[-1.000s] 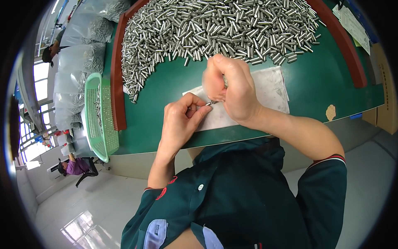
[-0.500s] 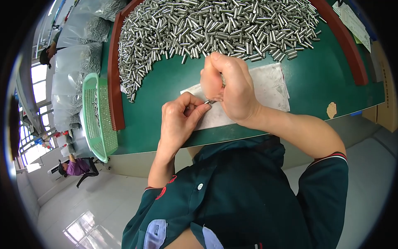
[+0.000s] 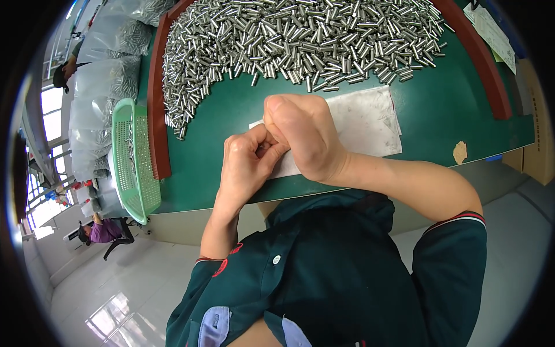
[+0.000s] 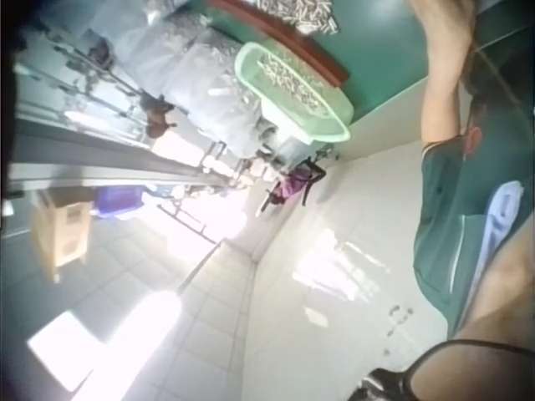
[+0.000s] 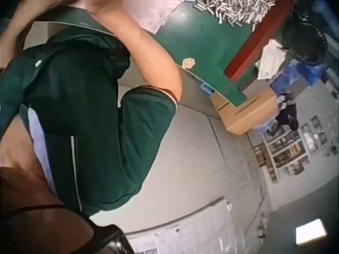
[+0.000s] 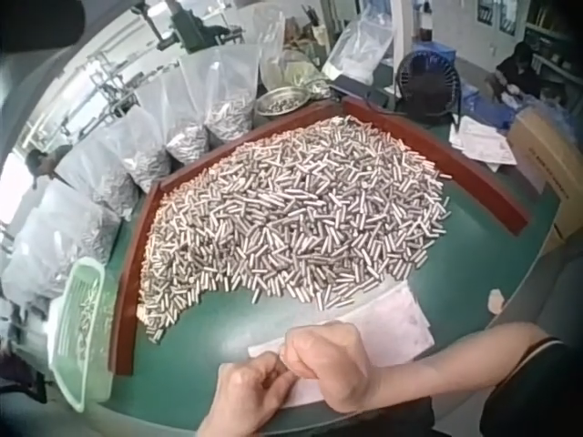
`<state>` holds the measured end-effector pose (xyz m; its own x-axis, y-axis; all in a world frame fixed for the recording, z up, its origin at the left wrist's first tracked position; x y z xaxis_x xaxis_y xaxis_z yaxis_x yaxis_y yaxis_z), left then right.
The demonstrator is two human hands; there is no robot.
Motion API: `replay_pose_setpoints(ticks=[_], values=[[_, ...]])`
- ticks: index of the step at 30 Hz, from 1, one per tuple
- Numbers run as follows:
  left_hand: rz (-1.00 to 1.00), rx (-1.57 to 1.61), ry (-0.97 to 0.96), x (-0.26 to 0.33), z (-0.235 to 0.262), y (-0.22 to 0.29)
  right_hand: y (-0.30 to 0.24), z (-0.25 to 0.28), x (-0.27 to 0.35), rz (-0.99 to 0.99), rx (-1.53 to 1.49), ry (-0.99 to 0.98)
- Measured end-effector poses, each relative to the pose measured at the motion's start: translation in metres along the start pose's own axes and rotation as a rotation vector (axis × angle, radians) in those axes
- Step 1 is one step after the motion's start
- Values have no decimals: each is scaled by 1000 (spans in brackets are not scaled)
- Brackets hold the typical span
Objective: Inspecting and sorting small cylindrical metal components at a factory workbench.
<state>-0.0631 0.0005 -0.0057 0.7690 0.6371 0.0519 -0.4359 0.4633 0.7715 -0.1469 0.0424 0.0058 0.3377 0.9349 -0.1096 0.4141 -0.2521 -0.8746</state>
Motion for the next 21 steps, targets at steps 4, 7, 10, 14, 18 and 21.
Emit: replay_pose_setpoints(ticks=[4, 7, 10, 14, 18, 21], values=[[-13, -77, 8, 2, 5, 11, -2, -3, -2, -8, 48, -6], [-55, -122, 31, 7, 7, 14, 5, 3, -11, -114, -149, 17], [170, 506, 51, 9, 17, -22, -22, 7, -21, -45, -309, 13], [224, 1414, -148, -5, 26, -34, -77, -2, -40, 212, -304, -37], [303, 1381, -121, -40, 30, -37, -87, 2, -43, 481, -94, -6], [231, 1225, -184, -64, 35, -40, -94, -9, -22, 810, 264, -136]])
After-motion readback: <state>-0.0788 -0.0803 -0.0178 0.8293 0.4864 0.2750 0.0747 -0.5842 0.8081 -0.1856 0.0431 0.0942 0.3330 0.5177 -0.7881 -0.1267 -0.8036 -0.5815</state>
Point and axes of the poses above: each hand's wrist, its own x-axis away from the middle knuckle, its own z-axis out of the back of the hand, y = z × x, the point moved 9 cm from there along -x, towards the middle knuckle, and after that the axes turned 1 degree about x, right-handed, at the moved point
